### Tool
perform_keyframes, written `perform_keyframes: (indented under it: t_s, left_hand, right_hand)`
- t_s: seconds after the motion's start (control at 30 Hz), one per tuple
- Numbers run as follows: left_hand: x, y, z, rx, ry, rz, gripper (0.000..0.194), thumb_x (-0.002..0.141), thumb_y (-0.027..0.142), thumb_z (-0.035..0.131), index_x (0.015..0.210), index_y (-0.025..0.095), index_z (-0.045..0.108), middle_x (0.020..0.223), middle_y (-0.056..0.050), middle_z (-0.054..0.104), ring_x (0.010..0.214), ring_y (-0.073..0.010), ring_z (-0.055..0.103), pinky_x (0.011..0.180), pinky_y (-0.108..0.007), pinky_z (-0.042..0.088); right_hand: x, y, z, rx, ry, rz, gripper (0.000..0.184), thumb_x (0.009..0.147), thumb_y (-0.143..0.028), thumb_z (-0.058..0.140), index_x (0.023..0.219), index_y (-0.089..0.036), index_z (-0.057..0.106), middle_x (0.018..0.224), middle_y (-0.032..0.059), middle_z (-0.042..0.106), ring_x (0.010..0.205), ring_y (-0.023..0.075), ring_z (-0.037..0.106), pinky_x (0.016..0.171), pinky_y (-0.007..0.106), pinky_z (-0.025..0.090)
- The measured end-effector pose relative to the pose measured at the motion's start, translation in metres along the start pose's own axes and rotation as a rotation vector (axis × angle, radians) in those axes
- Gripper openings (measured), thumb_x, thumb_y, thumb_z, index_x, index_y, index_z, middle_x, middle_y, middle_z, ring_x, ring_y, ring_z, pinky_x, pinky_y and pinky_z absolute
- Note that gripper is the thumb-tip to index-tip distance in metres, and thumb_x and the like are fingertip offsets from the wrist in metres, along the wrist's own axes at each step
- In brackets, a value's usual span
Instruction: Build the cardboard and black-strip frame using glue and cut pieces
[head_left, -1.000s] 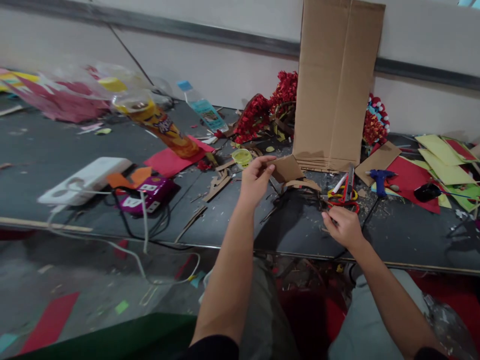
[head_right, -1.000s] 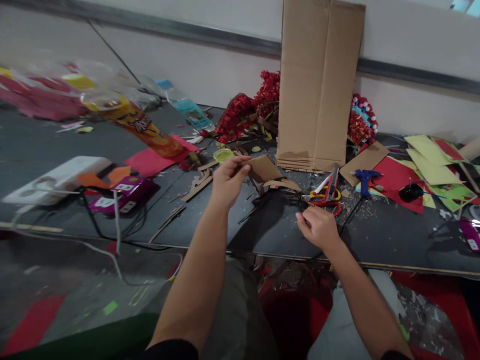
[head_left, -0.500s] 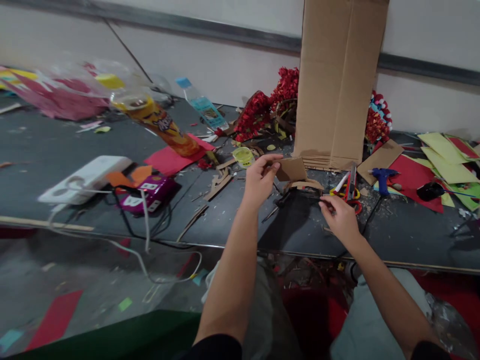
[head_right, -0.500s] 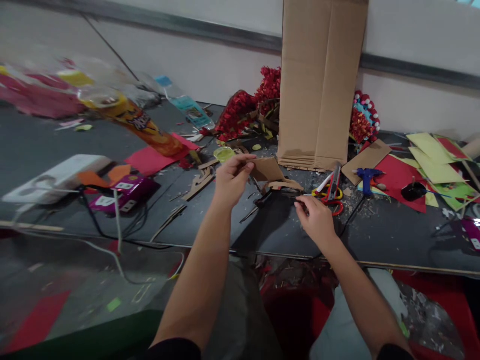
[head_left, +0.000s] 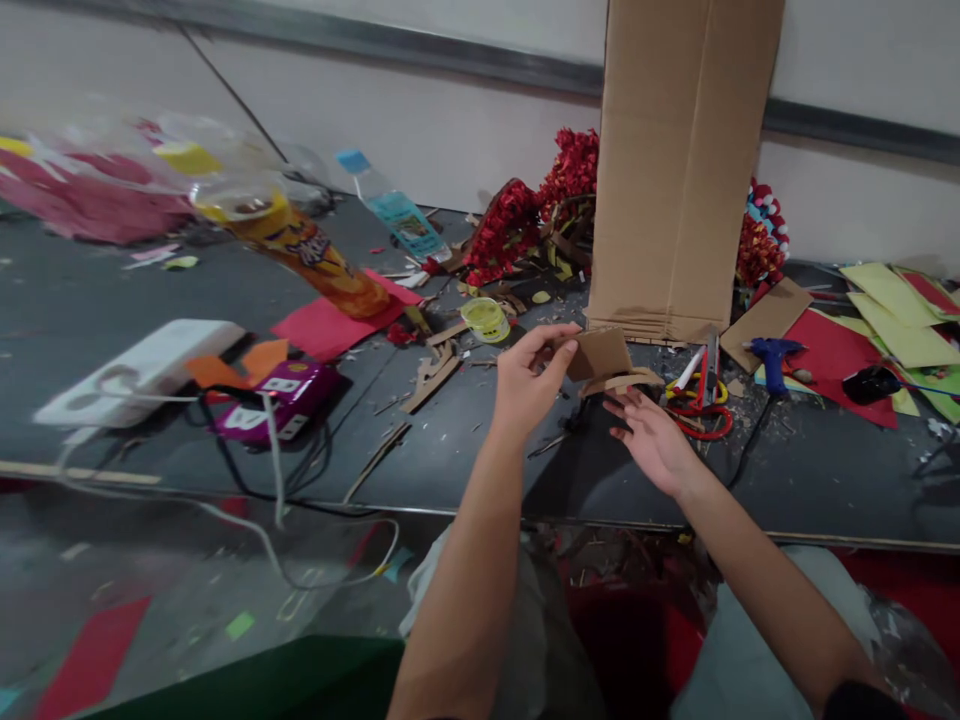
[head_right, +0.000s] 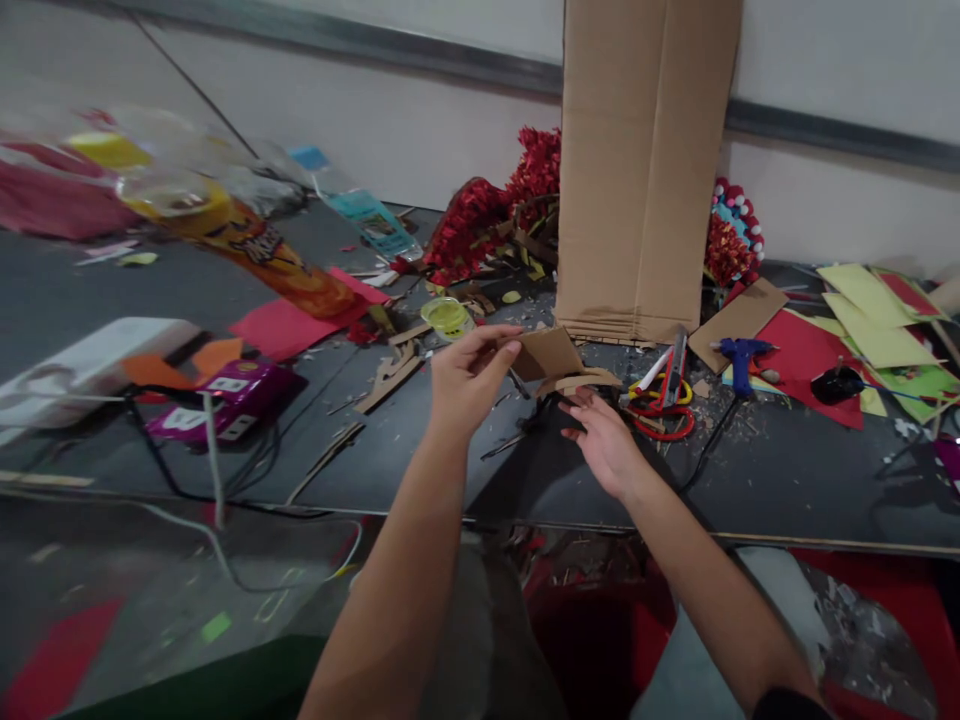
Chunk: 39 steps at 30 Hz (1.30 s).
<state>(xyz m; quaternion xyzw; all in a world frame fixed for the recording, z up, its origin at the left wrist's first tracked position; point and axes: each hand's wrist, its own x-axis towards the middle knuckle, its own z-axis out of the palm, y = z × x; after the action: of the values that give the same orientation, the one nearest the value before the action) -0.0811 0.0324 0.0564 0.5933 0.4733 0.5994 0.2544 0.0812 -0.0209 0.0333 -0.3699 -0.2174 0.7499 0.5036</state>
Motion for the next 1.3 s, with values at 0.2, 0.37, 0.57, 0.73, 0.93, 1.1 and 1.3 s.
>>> perform_keyframes:
  t_s: [0.2, 0.37, 0.57, 0.73, 0.93, 1.1, 1.3]
  left_hand:
    - [-0.007, 0.007, 0.002, -0.021, 0.023, -0.005, 0.021, 0.073, 0.034, 0.068, 0.085, 0.016, 0.068, 0.081, -0.004, 0.071, 0.068, -0.0123, 0.063, 0.062, -0.022, 0.051]
    - [-0.006, 0.009, 0.002, -0.029, 0.01, 0.012, 0.021, 0.073, 0.034, 0.068, 0.085, 0.017, 0.068, 0.083, -0.004, 0.071, 0.073, -0.0132, 0.064, 0.063, -0.022, 0.051]
    - [-0.006, 0.005, 0.004, -0.071, 0.008, -0.009, 0.023, 0.074, 0.036, 0.068, 0.087, 0.017, 0.067, 0.083, -0.003, 0.071, 0.068, -0.0118, 0.063, 0.059, -0.021, 0.051]
    - [-0.007, 0.005, 0.007, -0.107, 0.016, 0.0, 0.026, 0.074, 0.039, 0.068, 0.087, 0.017, 0.065, 0.082, -0.003, 0.069, 0.067, -0.011, 0.061, 0.058, -0.02, 0.05]
    - [-0.01, 0.015, 0.007, -0.079, -0.042, 0.009, 0.026, 0.075, 0.041, 0.067, 0.085, 0.018, 0.064, 0.077, -0.002, 0.067, 0.066, -0.0115, 0.06, 0.056, -0.021, 0.047]
    - [-0.012, 0.02, 0.009, -0.054, -0.056, 0.025, 0.026, 0.077, 0.043, 0.065, 0.086, 0.019, 0.062, 0.081, -0.002, 0.066, 0.07, -0.0124, 0.061, 0.058, -0.022, 0.048]
    - [-0.014, 0.021, 0.012, -0.062, -0.015, 0.044, 0.025, 0.077, 0.042, 0.066, 0.085, 0.018, 0.062, 0.077, -0.001, 0.064, 0.066, -0.0112, 0.059, 0.056, -0.021, 0.046]
  right_hand:
    - [-0.004, 0.001, 0.0, 0.062, -0.04, -0.033, 0.018, 0.062, -0.019, 0.07, 0.078, -0.024, 0.063, 0.094, -0.0028, 0.064, 0.112, 0.0192, 0.056, 0.072, 0.026, 0.046]
    - [-0.011, -0.002, 0.002, 0.033, -0.071, -0.068, 0.022, 0.067, -0.02, 0.066, 0.088, -0.025, 0.065, 0.11, 0.0001, 0.063, 0.118, 0.0213, 0.052, 0.073, 0.027, 0.047]
    - [-0.016, -0.004, 0.0, 0.039, -0.055, -0.082, 0.026, 0.066, -0.019, 0.066, 0.091, -0.028, 0.066, 0.116, -0.0004, 0.063, 0.115, 0.0209, 0.054, 0.073, 0.027, 0.048]
    - [-0.017, -0.005, -0.001, 0.061, -0.041, -0.11, 0.024, 0.068, -0.019, 0.065, 0.09, -0.028, 0.065, 0.116, -0.0014, 0.063, 0.115, 0.0198, 0.054, 0.072, 0.027, 0.049]
    - [-0.022, -0.009, 0.003, 0.07, -0.003, -0.093, 0.027, 0.066, -0.02, 0.065, 0.092, -0.028, 0.063, 0.118, -0.001, 0.063, 0.113, 0.0195, 0.055, 0.07, 0.027, 0.049]
    - [-0.025, -0.008, 0.005, 0.046, 0.008, -0.104, 0.03, 0.068, -0.022, 0.062, 0.098, -0.029, 0.062, 0.123, -0.0004, 0.061, 0.114, 0.0191, 0.054, 0.072, 0.027, 0.048]
    - [-0.026, -0.003, 0.003, 0.049, 0.001, -0.124, 0.038, 0.067, -0.023, 0.065, 0.103, -0.032, 0.059, 0.126, -0.0014, 0.058, 0.113, 0.0191, 0.054, 0.071, 0.028, 0.049]
